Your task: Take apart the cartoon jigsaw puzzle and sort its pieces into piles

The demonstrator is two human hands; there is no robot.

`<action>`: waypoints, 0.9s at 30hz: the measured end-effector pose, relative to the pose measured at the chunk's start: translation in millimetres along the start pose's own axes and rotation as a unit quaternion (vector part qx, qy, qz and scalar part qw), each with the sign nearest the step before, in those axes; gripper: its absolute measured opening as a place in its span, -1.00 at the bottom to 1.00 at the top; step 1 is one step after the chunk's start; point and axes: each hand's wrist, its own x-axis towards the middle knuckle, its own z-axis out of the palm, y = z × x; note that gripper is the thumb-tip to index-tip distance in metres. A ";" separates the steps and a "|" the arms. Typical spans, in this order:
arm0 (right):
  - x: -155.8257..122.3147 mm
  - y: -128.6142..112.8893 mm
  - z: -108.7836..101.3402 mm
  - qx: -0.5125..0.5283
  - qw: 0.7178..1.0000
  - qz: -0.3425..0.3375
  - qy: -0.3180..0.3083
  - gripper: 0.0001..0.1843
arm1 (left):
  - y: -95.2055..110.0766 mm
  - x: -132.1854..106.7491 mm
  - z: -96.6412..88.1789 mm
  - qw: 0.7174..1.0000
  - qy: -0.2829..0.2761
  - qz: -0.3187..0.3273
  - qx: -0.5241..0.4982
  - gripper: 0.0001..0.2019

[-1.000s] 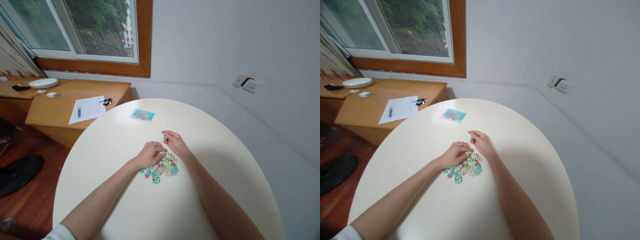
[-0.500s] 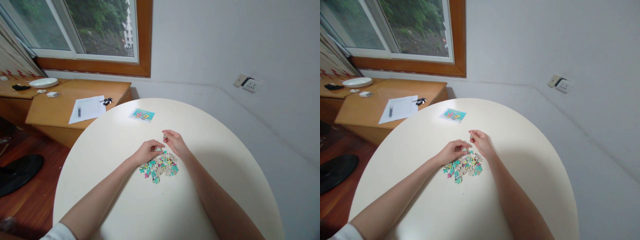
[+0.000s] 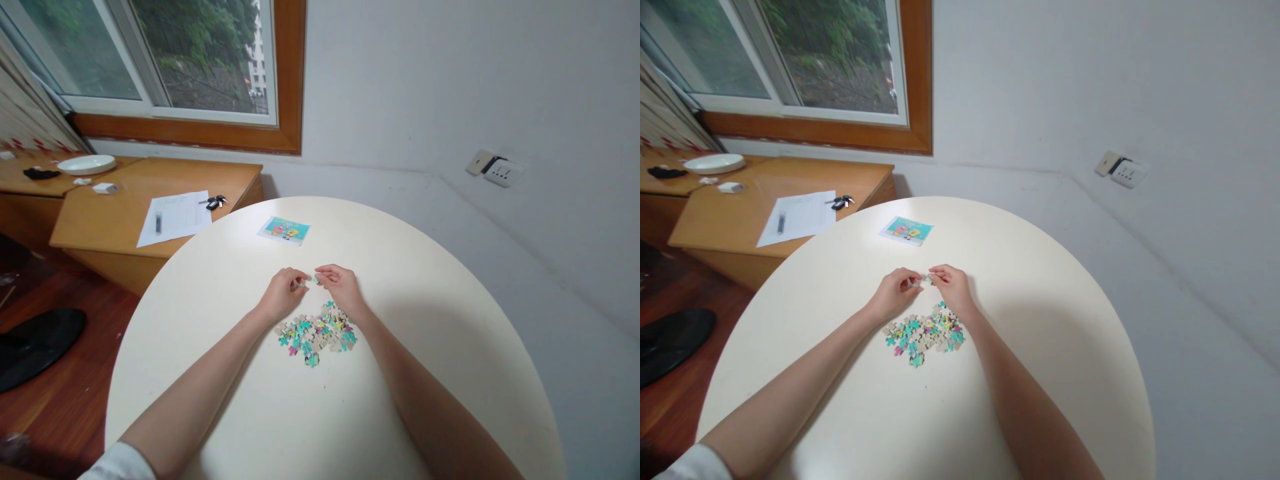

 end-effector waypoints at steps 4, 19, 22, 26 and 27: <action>0.9 2.5 0.2 -0.014 1.000 -0.004 -0.002 -0.80 | 0.7 0.4 0.2 0.999 -0.008 -0.028 -0.034 -0.83; 2.0 7.1 1.3 -0.022 1.000 0.000 0.001 -0.78 | -3.6 2.7 -0.4 0.991 0.011 -0.060 -0.117 -0.91; 2.0 7.0 0.1 -0.028 1.000 -0.002 -0.005 -0.79 | -3.3 2.5 -0.9 0.992 0.020 -0.060 -0.107 -0.93; 2.4 7.2 -1.2 -0.047 0.999 -0.017 -0.018 -0.82 | -0.7 2.3 -2.5 0.994 0.033 -0.059 -0.085 -0.96; 2.4 7.3 -1.2 -0.056 0.998 -0.022 -0.019 -0.83 | 0.0 2.3 -3.0 0.994 0.038 -0.060 -0.079 -0.96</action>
